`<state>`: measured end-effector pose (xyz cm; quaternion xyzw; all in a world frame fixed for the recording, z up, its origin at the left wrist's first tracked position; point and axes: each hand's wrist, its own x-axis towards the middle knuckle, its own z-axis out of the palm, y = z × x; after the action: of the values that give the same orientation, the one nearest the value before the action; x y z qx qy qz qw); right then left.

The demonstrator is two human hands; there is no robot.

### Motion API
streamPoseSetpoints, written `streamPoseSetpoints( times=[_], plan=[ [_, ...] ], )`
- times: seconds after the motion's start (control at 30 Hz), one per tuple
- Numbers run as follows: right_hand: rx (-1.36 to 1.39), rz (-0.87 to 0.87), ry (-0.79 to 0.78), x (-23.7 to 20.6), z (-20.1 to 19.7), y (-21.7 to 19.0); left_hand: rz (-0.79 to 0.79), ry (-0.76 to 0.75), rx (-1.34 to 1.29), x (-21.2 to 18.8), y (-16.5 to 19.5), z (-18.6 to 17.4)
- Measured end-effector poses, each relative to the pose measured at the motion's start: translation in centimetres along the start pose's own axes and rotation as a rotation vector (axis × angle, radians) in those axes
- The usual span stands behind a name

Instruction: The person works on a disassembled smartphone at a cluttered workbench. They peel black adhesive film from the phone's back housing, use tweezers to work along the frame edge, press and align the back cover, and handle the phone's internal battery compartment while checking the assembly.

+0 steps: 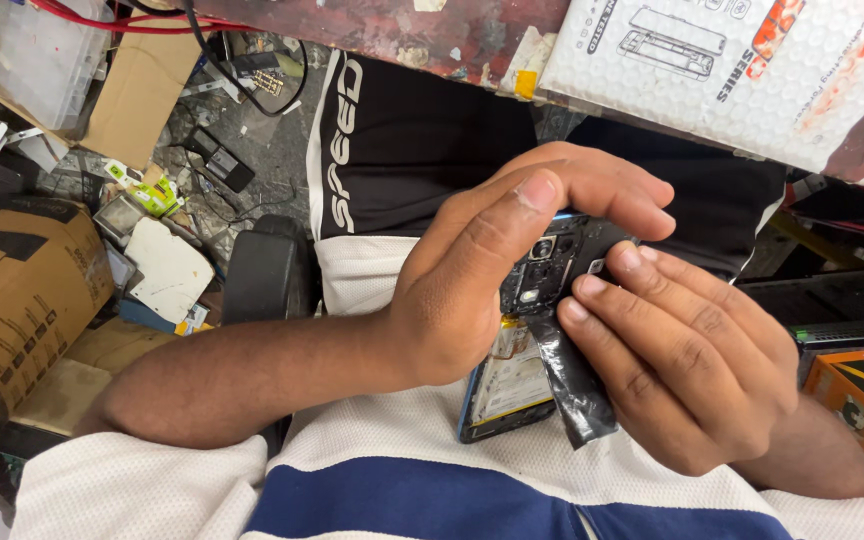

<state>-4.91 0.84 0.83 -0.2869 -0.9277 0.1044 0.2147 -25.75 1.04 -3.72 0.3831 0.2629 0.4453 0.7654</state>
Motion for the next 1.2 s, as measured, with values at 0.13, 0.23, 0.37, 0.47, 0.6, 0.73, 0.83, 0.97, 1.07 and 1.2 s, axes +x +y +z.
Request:
streamPoseSetpoints(
  times=[0.13,0.23,0.37,0.47,0.6,0.73,0.83,0.97,1.07,1.2],
  plan=[
    [0.018,-0.003,0.014,-0.3,0.3,-0.4,0.032,0.006,0.047,-0.3,-0.2,-0.2],
    [0.136,0.121,0.015,-0.3,0.0,-0.5,-0.011,0.04,-0.109,-0.3,-0.3,-0.8],
    [0.462,0.398,0.21,-0.8,0.1,0.1,-0.229,0.125,-0.514,-0.8,0.1,-2.2],
    [0.691,0.898,0.276,-2.2,0.1,-1.7,-0.166,0.084,-0.556,-1.1,0.3,-3.0],
    [0.928,0.967,0.117,-3.6,1.3,-2.9,-0.173,0.051,-0.599,-1.5,0.6,-3.9],
    [0.999,0.83,0.169,-3.1,1.9,-3.3,-0.154,0.035,-0.59,-1.9,1.0,-3.7],
    [0.916,0.855,0.148,-2.2,1.6,-3.5,-0.117,0.026,-0.476,-1.8,1.2,-3.3],
    [1.076,0.919,0.131,-2.0,1.6,-3.1,-0.092,-0.013,-0.328,-1.9,1.8,-3.0],
    [0.96,0.88,-0.045,-1.9,2.2,-2.3,-0.055,-0.027,-0.264,-1.4,1.8,-2.6],
    [0.785,0.756,0.045,-1.3,1.8,-1.7,0.025,-0.052,-0.131,0.3,2.5,-2.7]
  ],
)
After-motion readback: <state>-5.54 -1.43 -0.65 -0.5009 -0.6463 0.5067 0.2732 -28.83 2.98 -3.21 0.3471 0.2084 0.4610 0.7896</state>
